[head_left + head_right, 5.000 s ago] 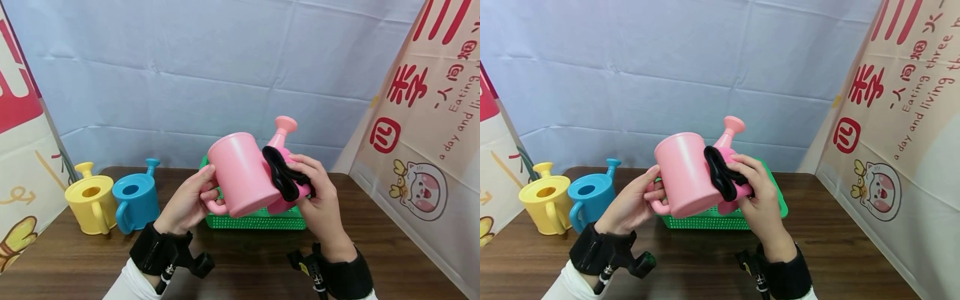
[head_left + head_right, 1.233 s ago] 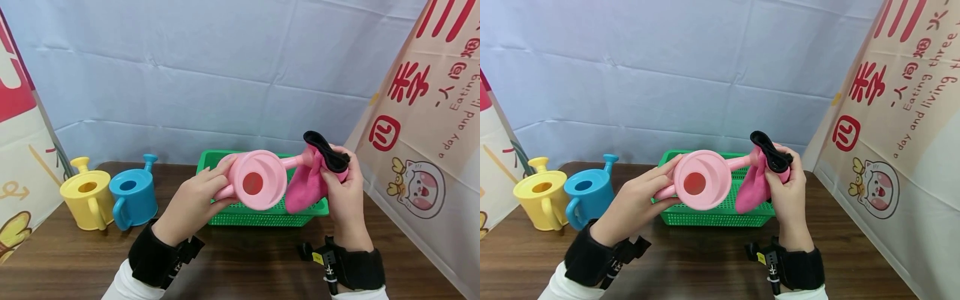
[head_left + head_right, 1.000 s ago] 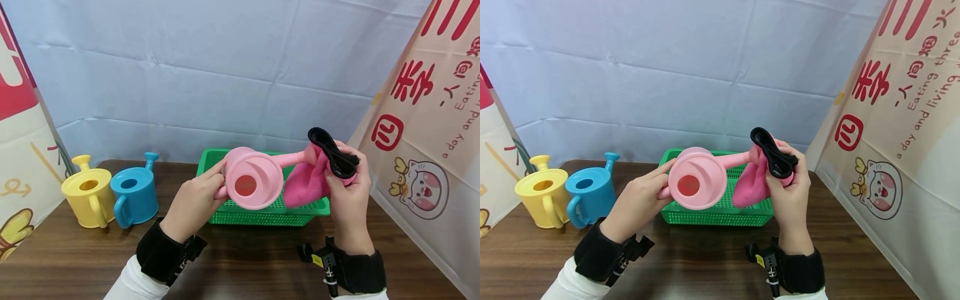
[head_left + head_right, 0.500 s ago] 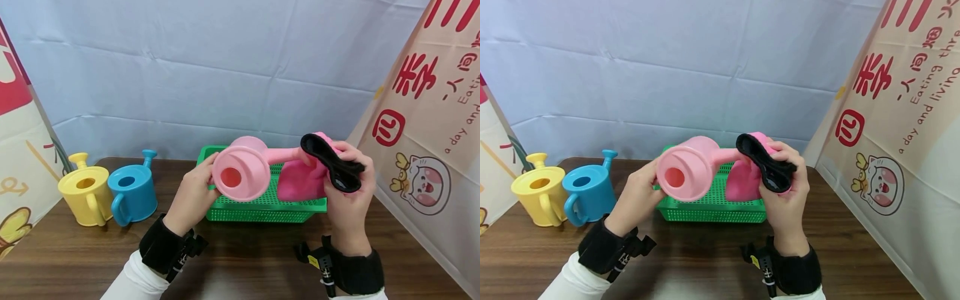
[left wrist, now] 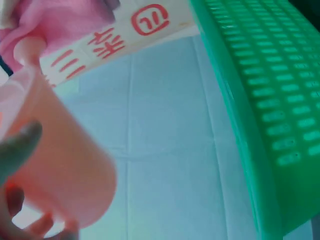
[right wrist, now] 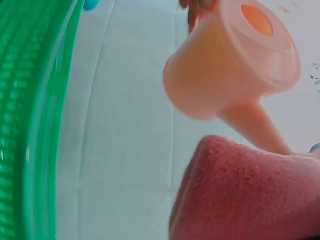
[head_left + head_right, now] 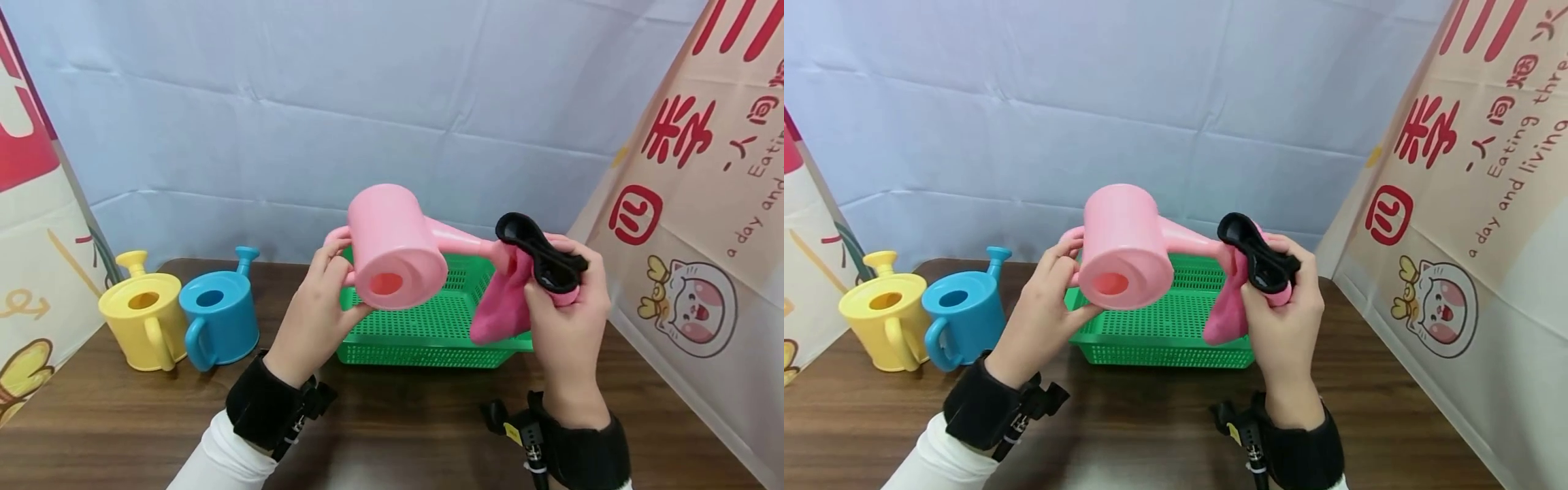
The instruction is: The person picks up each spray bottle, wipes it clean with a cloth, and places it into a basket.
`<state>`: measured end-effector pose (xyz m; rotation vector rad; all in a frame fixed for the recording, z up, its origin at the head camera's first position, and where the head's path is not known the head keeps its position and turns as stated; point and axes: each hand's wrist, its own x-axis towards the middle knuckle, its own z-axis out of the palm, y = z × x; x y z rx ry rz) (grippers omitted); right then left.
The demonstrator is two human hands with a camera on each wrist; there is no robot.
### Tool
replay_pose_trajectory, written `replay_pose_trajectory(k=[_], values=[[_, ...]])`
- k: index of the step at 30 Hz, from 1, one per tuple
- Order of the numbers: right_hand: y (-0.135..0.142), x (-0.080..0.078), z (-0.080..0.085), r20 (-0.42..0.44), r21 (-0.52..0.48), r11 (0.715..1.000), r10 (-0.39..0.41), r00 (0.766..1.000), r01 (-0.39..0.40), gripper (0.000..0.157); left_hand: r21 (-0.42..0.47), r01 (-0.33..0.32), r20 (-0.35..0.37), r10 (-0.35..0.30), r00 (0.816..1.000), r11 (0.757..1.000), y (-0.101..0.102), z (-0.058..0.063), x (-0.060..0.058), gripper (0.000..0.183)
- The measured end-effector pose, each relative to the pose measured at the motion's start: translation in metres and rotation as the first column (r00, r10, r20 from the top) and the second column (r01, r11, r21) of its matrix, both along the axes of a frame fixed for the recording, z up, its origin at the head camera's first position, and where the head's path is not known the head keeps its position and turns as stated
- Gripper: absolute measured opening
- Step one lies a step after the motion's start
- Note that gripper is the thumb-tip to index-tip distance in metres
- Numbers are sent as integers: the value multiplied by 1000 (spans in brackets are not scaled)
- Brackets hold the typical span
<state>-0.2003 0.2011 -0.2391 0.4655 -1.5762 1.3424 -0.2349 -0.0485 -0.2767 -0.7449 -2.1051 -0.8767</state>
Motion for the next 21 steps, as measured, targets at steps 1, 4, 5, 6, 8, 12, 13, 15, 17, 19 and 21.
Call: replay_pose_trajectory(k=[1,4,5,6,8,12,13,15,17,19,21], values=[[-2,1,0,-14,45,998,-36,999,37,36,-13,-40,-34,39,999,999,1,-1,1,44],[-11,5,2,-179,210,972,-66,982,104,31,-35,-138,-132,132,982,990,3,-3,2,45],[-15,5,2,-243,268,957,-44,969,110,34,-41,-157,-165,148,975,987,4,-3,2,45],[-19,5,2,-291,334,935,-22,956,123,37,-48,-162,-197,149,969,986,5,-3,2,44],[-26,4,1,-342,446,882,8,940,154,44,-73,-153,-257,130,958,986,7,-4,3,42],[-30,2,-5,-271,562,812,0,963,158,45,-128,-110,-347,59,936,986,8,-3,2,39],[-29,1,-7,-236,569,810,-4,972,141,42,-142,-99,-356,42,934,985,8,-3,2,39],[-26,0,-9,-156,570,816,-9,988,97,38,-166,-82,-364,16,931,983,8,-4,0,40],[-23,0,-10,-73,572,819,-5,997,46,38,-194,-68,-360,-6,933,979,8,-5,-1,40],[-21,0,-10,0,569,823,-7,1000,6,47,-224,-57,-345,-25,938,973,8,-6,-1,39],[-20,0,-9,55,560,828,-13,998,-20,54,-253,-51,-331,-37,943,966,8,-7,0,38]])
